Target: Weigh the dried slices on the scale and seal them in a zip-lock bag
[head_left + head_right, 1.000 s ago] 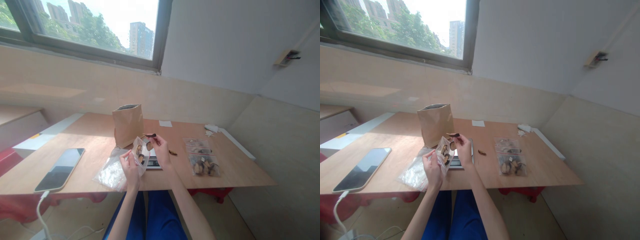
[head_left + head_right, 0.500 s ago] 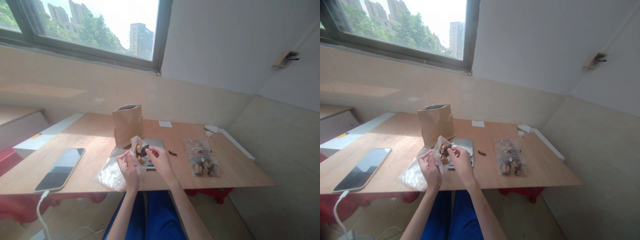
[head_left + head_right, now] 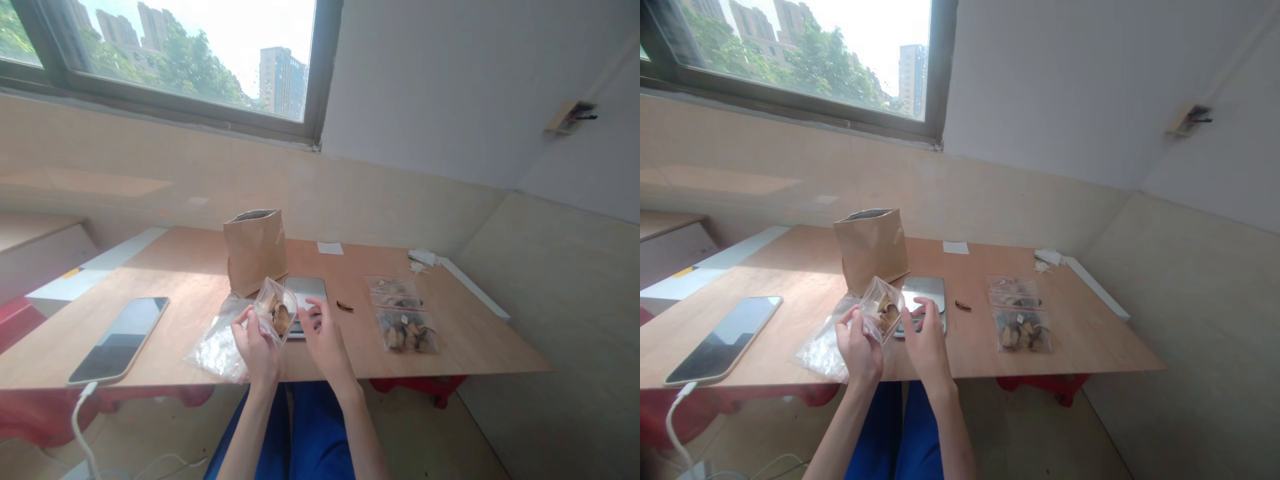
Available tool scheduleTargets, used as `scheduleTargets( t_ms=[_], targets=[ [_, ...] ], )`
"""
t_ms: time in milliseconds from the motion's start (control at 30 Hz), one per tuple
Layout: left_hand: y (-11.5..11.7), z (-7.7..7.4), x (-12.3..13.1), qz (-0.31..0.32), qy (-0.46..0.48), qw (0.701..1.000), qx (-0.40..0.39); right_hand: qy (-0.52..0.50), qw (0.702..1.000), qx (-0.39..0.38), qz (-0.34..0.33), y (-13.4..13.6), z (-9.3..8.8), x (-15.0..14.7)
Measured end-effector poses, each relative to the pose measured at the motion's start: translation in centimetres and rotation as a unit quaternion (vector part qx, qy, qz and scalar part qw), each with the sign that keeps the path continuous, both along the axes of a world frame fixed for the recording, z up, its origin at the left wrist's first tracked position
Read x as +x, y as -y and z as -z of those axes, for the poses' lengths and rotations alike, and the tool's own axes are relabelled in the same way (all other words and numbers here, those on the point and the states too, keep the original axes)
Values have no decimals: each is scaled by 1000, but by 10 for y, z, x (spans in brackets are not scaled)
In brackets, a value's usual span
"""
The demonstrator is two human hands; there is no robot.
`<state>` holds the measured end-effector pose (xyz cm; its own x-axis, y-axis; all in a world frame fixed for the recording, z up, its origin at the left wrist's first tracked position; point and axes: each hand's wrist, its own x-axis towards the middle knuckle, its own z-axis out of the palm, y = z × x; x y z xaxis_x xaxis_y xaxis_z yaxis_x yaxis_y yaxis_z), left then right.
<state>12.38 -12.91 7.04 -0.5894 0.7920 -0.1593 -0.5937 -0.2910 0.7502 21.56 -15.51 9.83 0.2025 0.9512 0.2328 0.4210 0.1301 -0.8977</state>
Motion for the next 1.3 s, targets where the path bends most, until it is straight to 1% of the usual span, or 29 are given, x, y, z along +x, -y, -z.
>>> scheduleTargets(
  t_ms=[67,133,167,200,300,400,467,500,567,600,633,667,733,833,900,1033,1067,1133,1233,1300],
  targets=[
    [4,-4,2,10,3,1000,-12,-50,997,-21,-63,11,10,-2],
    [10,-9,5,45,-5,999,-18,-83,987,-27,-132,21,17,-8],
    [13,-10,7,69,-9,998,-11,-95,984,-21,-148,24,19,-10],
    [17,-11,8,94,-7,996,8,-106,983,-12,-148,26,20,-13],
    [25,-11,11,162,17,982,99,-139,983,14,-120,26,19,-15],
    [30,-6,10,207,-3,966,152,-153,980,15,-130,23,16,-7],
    [32,-2,8,203,-52,967,148,-158,979,16,-131,25,14,1],
    [32,0,7,184,-80,971,133,-161,979,19,-126,26,13,5],
    [30,4,3,119,-144,979,81,-165,980,24,-111,29,12,11],
    [28,7,0,89,-173,980,49,-163,981,25,-103,30,12,13],
    [26,9,-2,73,-197,978,18,-161,982,26,-95,31,13,15],
    [23,11,-6,74,-215,974,-7,-160,983,27,-88,32,14,17],
    [19,14,-12,115,-229,966,-28,-163,983,30,-77,32,17,20],
    [17,14,-20,180,-234,955,-2,-173,982,31,-64,32,20,23],
    [20,12,-22,200,-242,949,28,-163,985,30,-57,33,19,26],
    [29,9,-20,246,-262,932,49,-71,995,57,-46,35,13,33],
    [30,9,-19,251,-266,929,47,-50,996,66,-45,36,12,35],
    [31,10,-19,239,-275,930,38,-27,996,73,-44,36,11,39],
    [30,11,-21,206,-281,937,19,-29,996,65,-52,35,13,45],
    [30,12,-23,198,-272,942,6,-45,995,61,-61,34,17,48]
  ],
)
